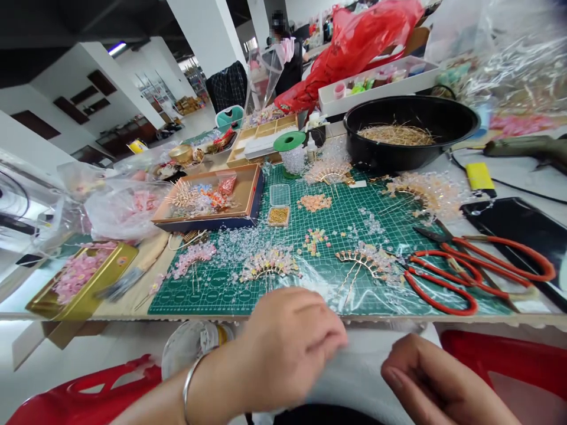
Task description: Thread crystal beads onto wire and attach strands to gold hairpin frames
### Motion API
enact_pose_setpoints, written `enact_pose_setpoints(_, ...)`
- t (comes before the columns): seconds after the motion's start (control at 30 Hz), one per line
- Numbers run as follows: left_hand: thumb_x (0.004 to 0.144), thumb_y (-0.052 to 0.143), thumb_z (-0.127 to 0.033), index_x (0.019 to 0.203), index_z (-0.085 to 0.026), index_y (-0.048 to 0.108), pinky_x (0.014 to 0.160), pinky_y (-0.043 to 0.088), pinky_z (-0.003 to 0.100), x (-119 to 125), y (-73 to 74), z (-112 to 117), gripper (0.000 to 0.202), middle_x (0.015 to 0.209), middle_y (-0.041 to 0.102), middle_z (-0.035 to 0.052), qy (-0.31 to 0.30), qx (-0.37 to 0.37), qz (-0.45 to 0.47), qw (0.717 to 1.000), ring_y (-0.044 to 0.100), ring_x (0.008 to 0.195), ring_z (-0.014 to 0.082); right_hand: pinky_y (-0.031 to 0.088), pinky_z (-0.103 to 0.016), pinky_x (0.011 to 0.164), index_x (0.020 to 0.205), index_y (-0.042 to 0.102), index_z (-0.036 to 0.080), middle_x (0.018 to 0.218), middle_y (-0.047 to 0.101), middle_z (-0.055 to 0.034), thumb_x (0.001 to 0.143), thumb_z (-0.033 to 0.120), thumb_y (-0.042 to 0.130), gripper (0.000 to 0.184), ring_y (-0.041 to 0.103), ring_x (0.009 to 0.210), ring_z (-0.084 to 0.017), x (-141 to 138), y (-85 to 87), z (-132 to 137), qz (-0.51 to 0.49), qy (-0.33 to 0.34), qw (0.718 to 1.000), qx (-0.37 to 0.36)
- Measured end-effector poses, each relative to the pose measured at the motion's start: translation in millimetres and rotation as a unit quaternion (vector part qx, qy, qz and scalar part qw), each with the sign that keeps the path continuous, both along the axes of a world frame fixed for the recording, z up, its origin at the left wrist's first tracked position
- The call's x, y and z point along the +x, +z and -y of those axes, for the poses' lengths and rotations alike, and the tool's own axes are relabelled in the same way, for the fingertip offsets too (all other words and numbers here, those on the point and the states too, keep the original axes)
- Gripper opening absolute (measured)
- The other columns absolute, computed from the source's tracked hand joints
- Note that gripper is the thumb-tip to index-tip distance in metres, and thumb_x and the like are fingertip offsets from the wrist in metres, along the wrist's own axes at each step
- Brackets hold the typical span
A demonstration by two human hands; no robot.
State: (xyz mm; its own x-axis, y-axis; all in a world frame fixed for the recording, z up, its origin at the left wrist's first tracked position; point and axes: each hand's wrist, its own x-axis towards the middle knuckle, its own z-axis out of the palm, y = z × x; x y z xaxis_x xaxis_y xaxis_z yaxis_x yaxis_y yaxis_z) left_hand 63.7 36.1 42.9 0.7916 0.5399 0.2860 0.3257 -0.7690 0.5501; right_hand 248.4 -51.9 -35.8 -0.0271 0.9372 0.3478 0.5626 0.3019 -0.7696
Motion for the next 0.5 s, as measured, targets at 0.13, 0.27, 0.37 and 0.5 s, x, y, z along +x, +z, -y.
enact_pose_setpoints(0.13, 0.093, 0.06, -0.015, 0.078, -0.019, 0.066, 0.065, 0.045, 0.023, 8, 15.8, -37, 0.017, 0.071, 0.067, -0.0036, 0.116, 0.0, -0.004, 0.993, 0.059, 0.066, 0.009, 0.046, -0.022, 0.046, 0.074, 0.059, 0.025, 0.056, 0.057, 0.0014, 0.091, 0.039, 0.062, 0.023, 0.058, 0.054, -0.015, 8, -2.9, -9, 0.014, 0.009, 1.0, 0.009)
enact_pose_setpoints(0.27, 0.096, 0.058, -0.022, 0.088, -0.022, 0.072, 0.073, 0.048, 0.027, 19, 18.3, -78, 0.015, 0.085, 0.074, -0.0024, 0.173, 0.039, -0.078, 0.981, 0.066, 0.078, 0.0128, 0.045, -0.02, 0.046, 0.077, 0.056, 0.024, 0.061, 0.06, 0.0023, 0.092, 0.019, 0.055, 0.015, 0.057, 0.051, -0.012, 15, -4.1, -20, 0.01, 0.052, 0.999, 0.012)
enact_pose_setpoints(0.37, 0.095, 0.057, -0.024, 0.097, -0.024, 0.074, 0.079, 0.049, 0.032, 28, 13.5, -111, 0.017, 0.099, 0.076, -0.0009, 0.193, 0.062, -0.14, 0.969, 0.069, 0.091, 0.0179, 0.046, -0.02, 0.05, 0.083, 0.055, 0.022, 0.066, 0.063, 0.0015, 0.09, 0.008, 0.05, 0.017, 0.059, 0.056, -0.011, 15, -2.4, -32, 0.018, 0.097, 0.994, 0.038)
enact_pose_setpoints(0.5, 0.093, 0.054, -0.023, 0.097, -0.024, 0.076, 0.076, 0.05, 0.034, 39, 8.4, -149, 0.022, 0.1, 0.077, 0.0, 0.188, 0.074, -0.219, 0.955, 0.07, 0.092, 0.0216, 0.044, -0.022, 0.051, 0.084, 0.057, 0.021, 0.065, 0.062, 0.0011, 0.094, 0.008, 0.049, 0.018, 0.056, 0.056, -0.012, 11, -1.0, -41, 0.053, 0.185, 0.977, 0.097)
